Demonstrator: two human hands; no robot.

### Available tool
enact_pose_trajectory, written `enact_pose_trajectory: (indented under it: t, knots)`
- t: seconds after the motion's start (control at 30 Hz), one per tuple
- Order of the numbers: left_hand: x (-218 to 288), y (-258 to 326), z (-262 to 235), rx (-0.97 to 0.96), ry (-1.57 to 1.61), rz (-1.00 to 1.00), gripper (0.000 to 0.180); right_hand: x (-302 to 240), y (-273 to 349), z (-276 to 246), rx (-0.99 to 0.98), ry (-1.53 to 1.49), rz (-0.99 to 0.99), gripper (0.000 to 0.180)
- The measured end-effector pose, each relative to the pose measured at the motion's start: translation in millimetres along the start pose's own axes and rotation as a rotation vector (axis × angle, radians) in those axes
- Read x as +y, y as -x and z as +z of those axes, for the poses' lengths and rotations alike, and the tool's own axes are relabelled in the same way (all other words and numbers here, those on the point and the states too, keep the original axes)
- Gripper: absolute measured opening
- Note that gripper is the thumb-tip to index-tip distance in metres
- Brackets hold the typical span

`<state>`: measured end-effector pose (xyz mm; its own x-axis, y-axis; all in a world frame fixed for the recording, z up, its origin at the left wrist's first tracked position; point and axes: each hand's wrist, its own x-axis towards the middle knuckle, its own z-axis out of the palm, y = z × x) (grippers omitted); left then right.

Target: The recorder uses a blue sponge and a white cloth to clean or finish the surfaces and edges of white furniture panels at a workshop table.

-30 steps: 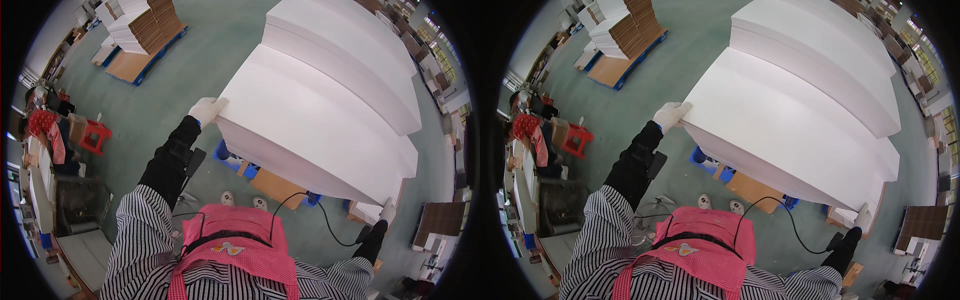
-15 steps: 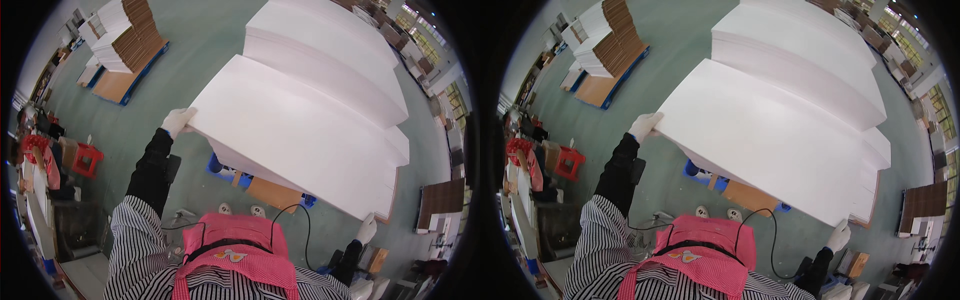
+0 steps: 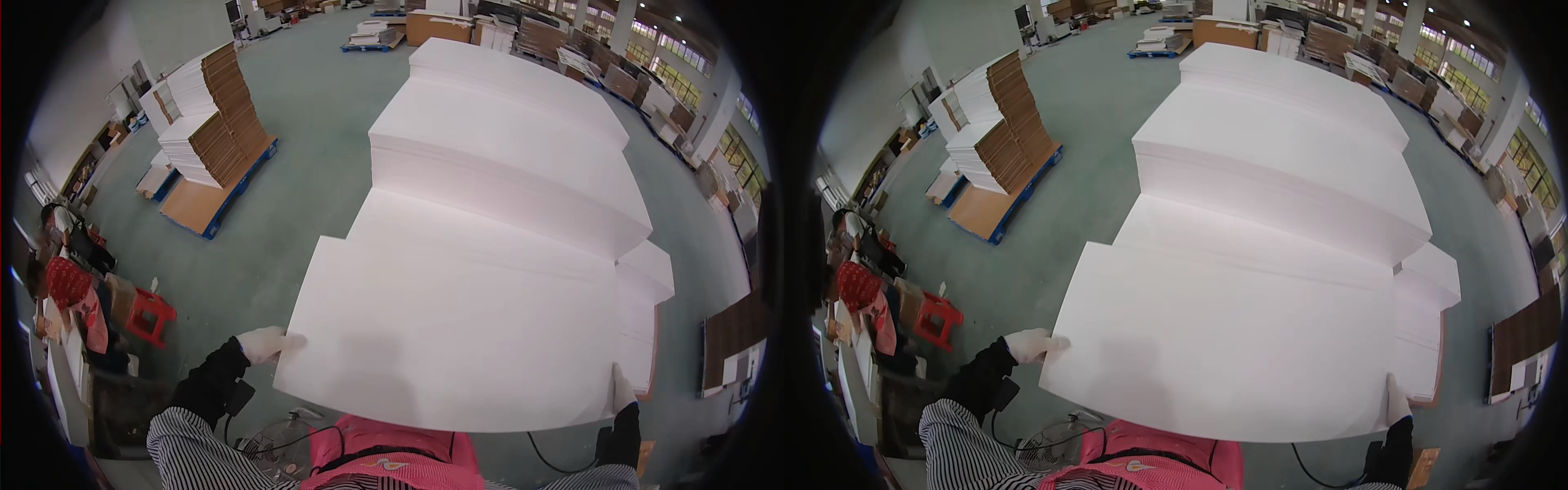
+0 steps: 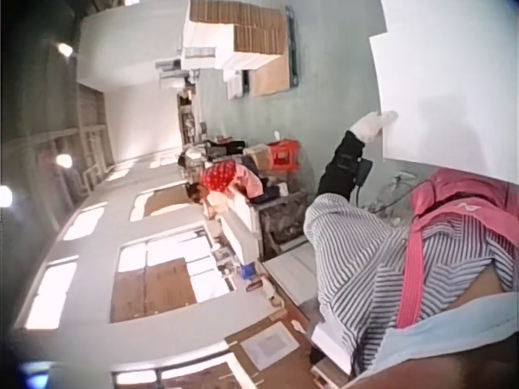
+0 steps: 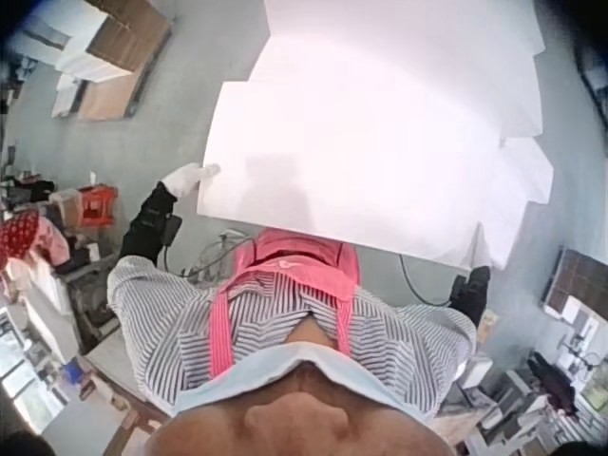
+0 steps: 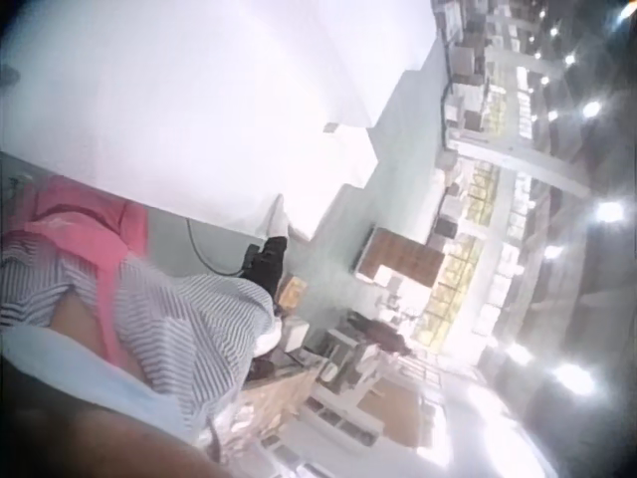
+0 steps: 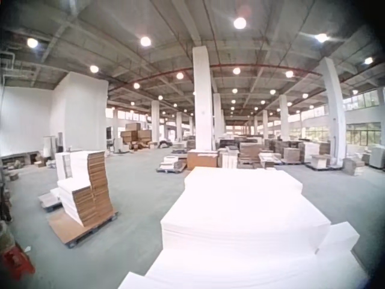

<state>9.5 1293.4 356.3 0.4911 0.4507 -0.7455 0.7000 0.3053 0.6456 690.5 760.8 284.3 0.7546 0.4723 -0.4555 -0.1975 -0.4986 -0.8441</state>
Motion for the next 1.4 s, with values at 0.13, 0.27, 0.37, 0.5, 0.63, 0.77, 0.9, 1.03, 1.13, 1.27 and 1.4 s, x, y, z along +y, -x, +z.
enact_pose_trajectory:
  t: [0.13, 0.27, 0.37, 0.5, 0.63, 0.77, 0.9, 1.03, 1.13, 1.27, 1.4]
  knots:
    - [17.2, -37.4, 5.0, 0.241, 0.382, 0.028, 0.071, -32.3, -2.2, 6.3, -0.156, -0.045, 0.069, 0.069]
    - [46.7, -63.1, 29.2, 0.495, 0.010, -0.161, 0.093, -17.3, -11.3, 8.3, -0.200, -0.268, 0.028, 0.074]
    - [25.6, -26.1, 43.7, 0.615, 0.010, -0.188, 0.095, -27.3, -17.8, 19.6, -0.017, -0.155, 0.126, 0.076]
    - [-7.7, 32.9, 89.2, 0.689, 0.270, -0.123, 0.087, -66.8, -5.9, 55.4, 0.035, 0.102, 0.003, 0.075]
    - [-37.5, 53.6, 122.8, 0.791, 0.295, -0.221, 0.083, -111.3, 37.5, 87.1, 0.040, 0.348, -0.169, 0.075]
    - [-120.9, 117.5, 172.1, 1.008, 0.352, -0.245, 0.085, -132.3, 67.0, 127.5, -0.122, 0.497, -0.345, 0.075]
    - [-199.8, 201.9, 238.9, 1.073, 0.566, -0.246, 0.083, -135.5, 104.3, 151.8, -0.313, 0.586, -0.483, 0.075]
    - [-283.5, 315.8, 351.5, 1.307, 0.742, -0.312, 0.081, -119.2, 162.3, 197.8, -0.567, 0.653, -0.575, 0.075]
    - [-349.2, 394.3, 456.3, 1.485, 0.822, -0.508, 0.080, -100.0, 222.9, 237.0, -0.782, 0.701, -0.623, 0.075]
    - [-378.7, 503.1, 572.2, 1.586, 1.179, -0.493, 0.078, -74.0, 305.6, 298.1, -1.069, 0.770, -0.597, 0.075]
    - [-486.8, 528.7, 753.1, 1.867, 1.110, -0.766, 0.072, -27.1, 407.5, 391.5, -1.386, 0.900, -0.451, 0.076]
